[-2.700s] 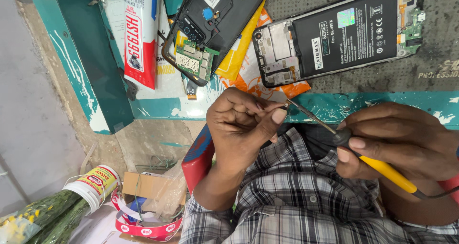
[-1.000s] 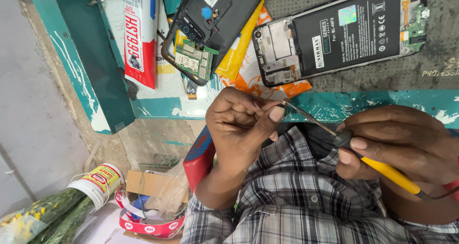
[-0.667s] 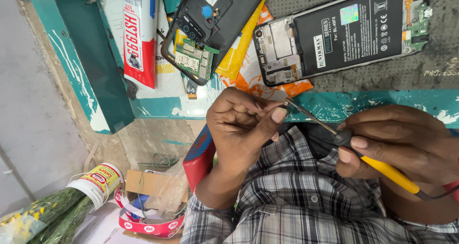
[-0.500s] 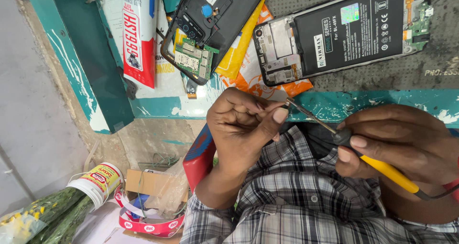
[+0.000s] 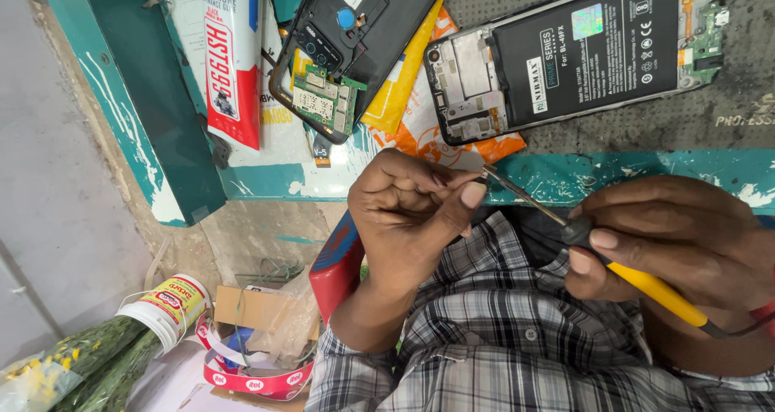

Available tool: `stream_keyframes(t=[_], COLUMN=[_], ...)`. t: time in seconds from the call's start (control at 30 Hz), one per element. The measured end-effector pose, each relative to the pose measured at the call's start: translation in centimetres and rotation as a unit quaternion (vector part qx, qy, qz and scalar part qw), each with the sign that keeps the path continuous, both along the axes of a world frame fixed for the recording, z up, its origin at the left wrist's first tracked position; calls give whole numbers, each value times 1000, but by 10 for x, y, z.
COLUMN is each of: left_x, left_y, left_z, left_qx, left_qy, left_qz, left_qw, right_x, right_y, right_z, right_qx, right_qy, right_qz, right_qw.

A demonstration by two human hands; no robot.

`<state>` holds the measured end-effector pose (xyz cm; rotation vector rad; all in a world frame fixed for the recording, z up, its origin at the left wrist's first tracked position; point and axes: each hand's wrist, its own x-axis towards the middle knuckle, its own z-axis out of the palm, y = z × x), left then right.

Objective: The person works at a repair bench on a disassembled smartphone. They clean a small flex-cable component with a brush, solder its contacts using a soldering iron, handle the small board by hand, and use a screwdriver on the phone body while repositioning parts on the mat.

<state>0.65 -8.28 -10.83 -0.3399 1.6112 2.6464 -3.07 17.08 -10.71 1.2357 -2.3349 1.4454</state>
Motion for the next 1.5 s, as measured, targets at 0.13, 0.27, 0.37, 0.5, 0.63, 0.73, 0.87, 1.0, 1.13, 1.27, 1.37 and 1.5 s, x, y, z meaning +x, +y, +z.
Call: stream_keyframes(t=[0.13, 0.27, 0.37, 0.5, 0.63, 0.73, 0.87, 1.0, 1.13, 1.27, 1.37, 1.5], left_x=[-1, -1, 0, 0, -1, -1, 1, 3, 1, -2, -1, 1], left_y=[-1, -1, -1, -2, -2, -1, -2, -3, 1, 3, 4, 5], left_z=[-1, -2, -3, -5, -5, -6, -7, -3, 4, 6, 4, 1], left_qx=[-6, 1, 1, 7, 32, 44, 43, 44, 41, 37, 33, 30], left_qy=[-2, -1, -2, -3, 3, 0, -9, -15, -17, -19, -18, -15], left_qz=[3, 7, 9, 11, 22, 26, 30, 38, 31, 26, 29, 27], left_qw=[1000, 1000, 1000, 1000, 999, 999, 999, 998, 999, 999, 999, 999], right_x=[1, 2, 1, 0, 1, -1, 3, 15, 12, 0, 2, 7], right_y=[1, 1, 1, 1, 2, 3, 6, 4, 2, -1, -10, -15], right_z=[-2, -2, -2, -3, -5, -10, -9, 0, 8, 13, 10, -1], right_qx=[10, 9, 22, -16, 0, -23, -41, -56, -109, -31, -132, -131], right_qy=[5, -14, -14, -1, -9, 4, -6, -98, -97, -48, -16, 21], right_qz=[-2, -13, 1, -5, 3, 8, 15, -32, -70, 40, -76, -68], right_qw=[1000, 1000, 1000, 1000, 1000, 1000, 999, 993, 987, 998, 988, 989])
